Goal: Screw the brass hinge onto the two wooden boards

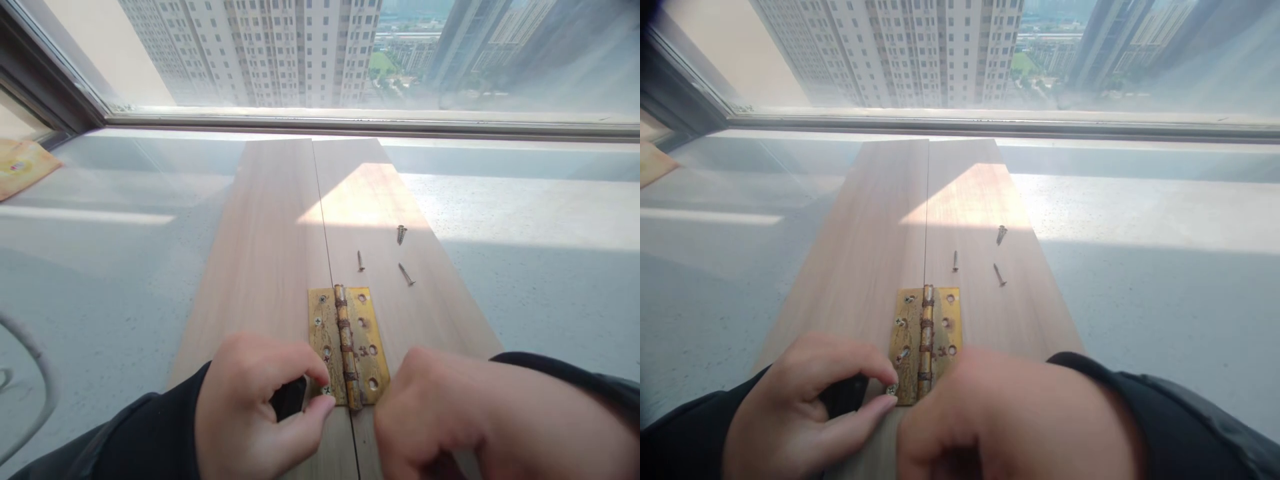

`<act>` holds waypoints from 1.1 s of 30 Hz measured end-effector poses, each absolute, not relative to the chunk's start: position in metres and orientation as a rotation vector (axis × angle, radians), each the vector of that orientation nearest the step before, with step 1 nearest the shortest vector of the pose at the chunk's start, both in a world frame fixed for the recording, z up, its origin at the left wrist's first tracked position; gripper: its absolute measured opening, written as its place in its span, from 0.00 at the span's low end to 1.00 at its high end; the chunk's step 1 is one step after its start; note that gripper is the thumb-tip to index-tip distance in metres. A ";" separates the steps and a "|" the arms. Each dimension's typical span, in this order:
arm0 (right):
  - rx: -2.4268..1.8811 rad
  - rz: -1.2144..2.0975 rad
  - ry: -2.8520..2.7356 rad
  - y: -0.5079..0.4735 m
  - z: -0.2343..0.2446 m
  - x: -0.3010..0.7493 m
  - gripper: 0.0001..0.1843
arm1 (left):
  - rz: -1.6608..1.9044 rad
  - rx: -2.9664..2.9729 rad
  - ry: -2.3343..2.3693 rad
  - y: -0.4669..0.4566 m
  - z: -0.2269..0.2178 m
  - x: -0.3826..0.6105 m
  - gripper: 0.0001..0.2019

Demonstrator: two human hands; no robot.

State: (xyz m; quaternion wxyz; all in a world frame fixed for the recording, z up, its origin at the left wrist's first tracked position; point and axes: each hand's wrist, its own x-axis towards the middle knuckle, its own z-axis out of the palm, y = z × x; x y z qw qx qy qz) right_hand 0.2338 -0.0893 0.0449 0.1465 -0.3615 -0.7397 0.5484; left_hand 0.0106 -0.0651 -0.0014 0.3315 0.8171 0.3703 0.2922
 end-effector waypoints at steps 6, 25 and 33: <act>-2.051 0.339 -2.121 -0.023 0.024 0.297 0.18 | 0.689 2.172 0.987 -0.063 0.004 0.007 0.03; -1.501 0.697 -2.026 -0.038 0.011 0.258 0.11 | 0.737 2.180 0.947 -0.059 0.003 0.005 0.11; -1.351 0.571 -2.099 -0.037 0.002 0.257 0.09 | 0.770 2.117 0.938 -0.060 -0.001 0.005 0.09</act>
